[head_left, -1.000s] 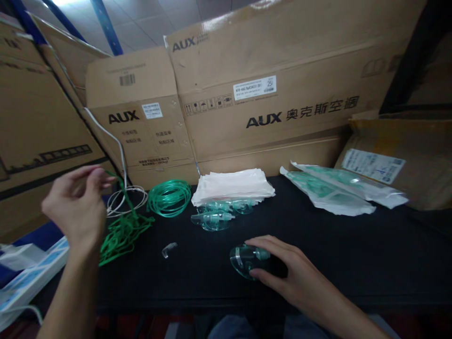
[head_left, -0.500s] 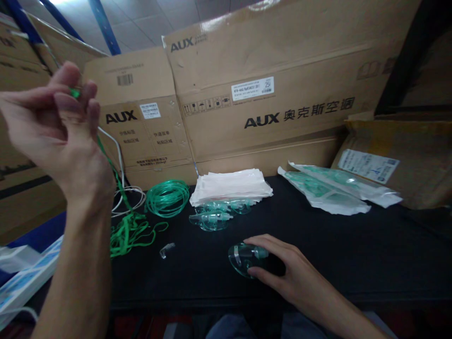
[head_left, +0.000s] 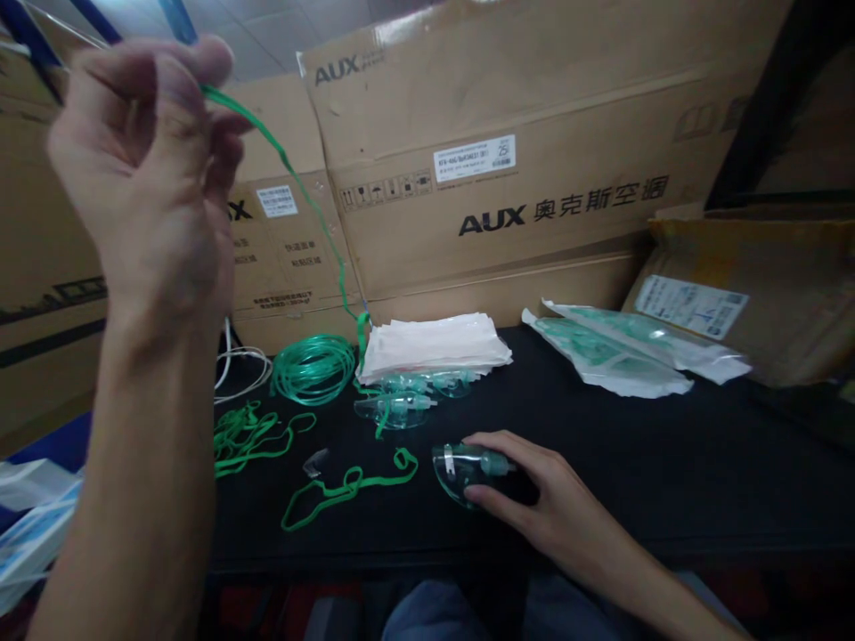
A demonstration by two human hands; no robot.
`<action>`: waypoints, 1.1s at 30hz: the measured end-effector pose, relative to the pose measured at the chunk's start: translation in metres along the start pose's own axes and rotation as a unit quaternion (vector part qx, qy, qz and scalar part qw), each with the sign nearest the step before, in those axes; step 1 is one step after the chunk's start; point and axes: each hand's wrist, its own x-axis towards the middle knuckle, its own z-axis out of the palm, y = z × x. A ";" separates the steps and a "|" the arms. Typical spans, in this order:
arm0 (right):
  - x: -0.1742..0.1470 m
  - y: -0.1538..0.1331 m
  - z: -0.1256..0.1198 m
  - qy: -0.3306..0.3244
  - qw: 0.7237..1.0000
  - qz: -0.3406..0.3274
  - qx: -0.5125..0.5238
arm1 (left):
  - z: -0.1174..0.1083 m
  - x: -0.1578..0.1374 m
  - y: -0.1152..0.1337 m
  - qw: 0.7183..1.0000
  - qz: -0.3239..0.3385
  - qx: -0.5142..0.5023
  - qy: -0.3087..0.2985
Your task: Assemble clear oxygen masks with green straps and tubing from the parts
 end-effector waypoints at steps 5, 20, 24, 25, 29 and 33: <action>0.000 0.002 -0.003 0.121 0.988 -0.018 0.097 | 0.011 -0.060 0.001 0.958 -0.005 -0.255 -0.132; -0.012 0.001 -0.013 0.079 0.961 -0.015 0.266 | 0.028 -0.234 -0.020 0.887 -0.254 -0.236 -0.305; -0.020 -0.012 -0.015 -0.079 0.981 -0.025 0.173 | 0.034 -0.240 -0.011 0.859 -0.304 -0.280 -0.302; -0.021 -0.014 -0.015 -0.100 0.986 -0.026 0.129 | 0.034 -0.240 -0.009 0.855 -0.307 -0.282 -0.307; -0.022 -0.015 -0.012 -0.108 0.993 0.007 0.040 | 0.027 -0.237 -0.011 0.878 -0.261 -0.204 -0.345; -0.020 -0.010 -0.007 -0.094 0.994 0.035 0.037 | -0.016 -0.234 -0.028 0.943 -0.126 -0.034 -0.305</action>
